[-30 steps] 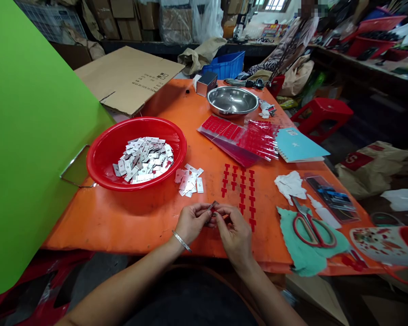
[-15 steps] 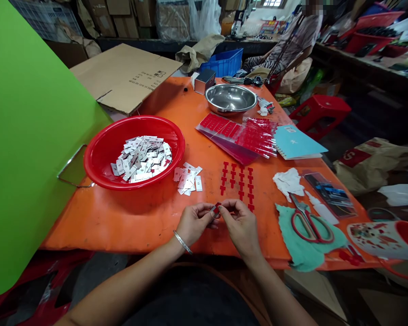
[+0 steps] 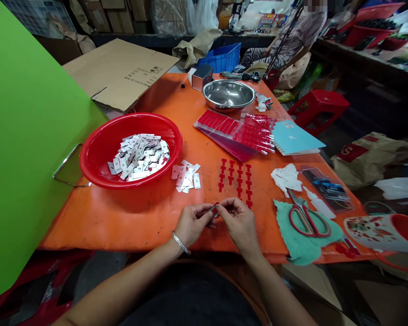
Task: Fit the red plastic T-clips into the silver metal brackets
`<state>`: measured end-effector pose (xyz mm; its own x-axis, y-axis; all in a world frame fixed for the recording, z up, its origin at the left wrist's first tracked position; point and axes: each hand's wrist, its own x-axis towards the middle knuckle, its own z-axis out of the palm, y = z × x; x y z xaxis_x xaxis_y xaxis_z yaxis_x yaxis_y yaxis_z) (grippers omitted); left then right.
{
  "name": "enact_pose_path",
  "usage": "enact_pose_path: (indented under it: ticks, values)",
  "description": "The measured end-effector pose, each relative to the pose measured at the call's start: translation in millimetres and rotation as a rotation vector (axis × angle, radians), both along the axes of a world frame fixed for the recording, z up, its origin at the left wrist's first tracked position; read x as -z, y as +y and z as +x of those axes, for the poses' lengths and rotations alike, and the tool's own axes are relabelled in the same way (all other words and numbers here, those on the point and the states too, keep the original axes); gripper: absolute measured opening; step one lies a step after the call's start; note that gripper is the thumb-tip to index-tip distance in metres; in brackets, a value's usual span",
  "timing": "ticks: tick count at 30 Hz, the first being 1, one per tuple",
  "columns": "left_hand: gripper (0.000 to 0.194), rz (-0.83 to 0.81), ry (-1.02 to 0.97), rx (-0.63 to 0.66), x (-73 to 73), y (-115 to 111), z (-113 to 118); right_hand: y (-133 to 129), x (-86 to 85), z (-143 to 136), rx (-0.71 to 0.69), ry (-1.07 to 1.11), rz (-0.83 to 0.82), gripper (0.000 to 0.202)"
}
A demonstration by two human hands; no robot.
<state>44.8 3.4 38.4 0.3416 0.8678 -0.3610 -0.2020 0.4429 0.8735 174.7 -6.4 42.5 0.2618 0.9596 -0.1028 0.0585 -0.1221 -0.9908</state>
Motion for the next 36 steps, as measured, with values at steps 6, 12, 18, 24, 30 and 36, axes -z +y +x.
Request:
enact_pose_path:
  ticks: [6, 12, 18, 24, 30, 36]
  values:
    - [0.044, -0.064, 0.015, -0.002, -1.7, -3.6, 2.1, -0.1, 4.5, 8.4, -0.022, 0.206, -0.101, 0.048]
    - [0.036, 0.032, 0.1, 0.119, 4.2, -5.4, 3.5, -4.8, 18.9, 11.9, -0.14, 0.348, -0.211, 0.03]
    - [0.031, 0.531, 0.552, -0.047, -38.0, 29.7, -42.5, 17.6, 18.8, 35.8, -0.201, 0.0, -0.094, 0.026]
    - [0.031, 0.718, 1.356, -0.459, -68.3, 101.7, -135.9, 56.1, 27.3, 48.3, -0.165, -0.538, 0.088, 0.011]
    - [0.025, 1.015, 1.424, -0.481, -58.6, 96.3, -134.9, 84.4, 42.5, 17.4, -0.336, -0.809, 0.14, 0.013]
    - [0.018, 1.029, 0.969, -0.018, -15.0, 41.9, -55.8, 122.4, 36.7, -12.4, -0.457, -0.896, 0.075, 0.022]
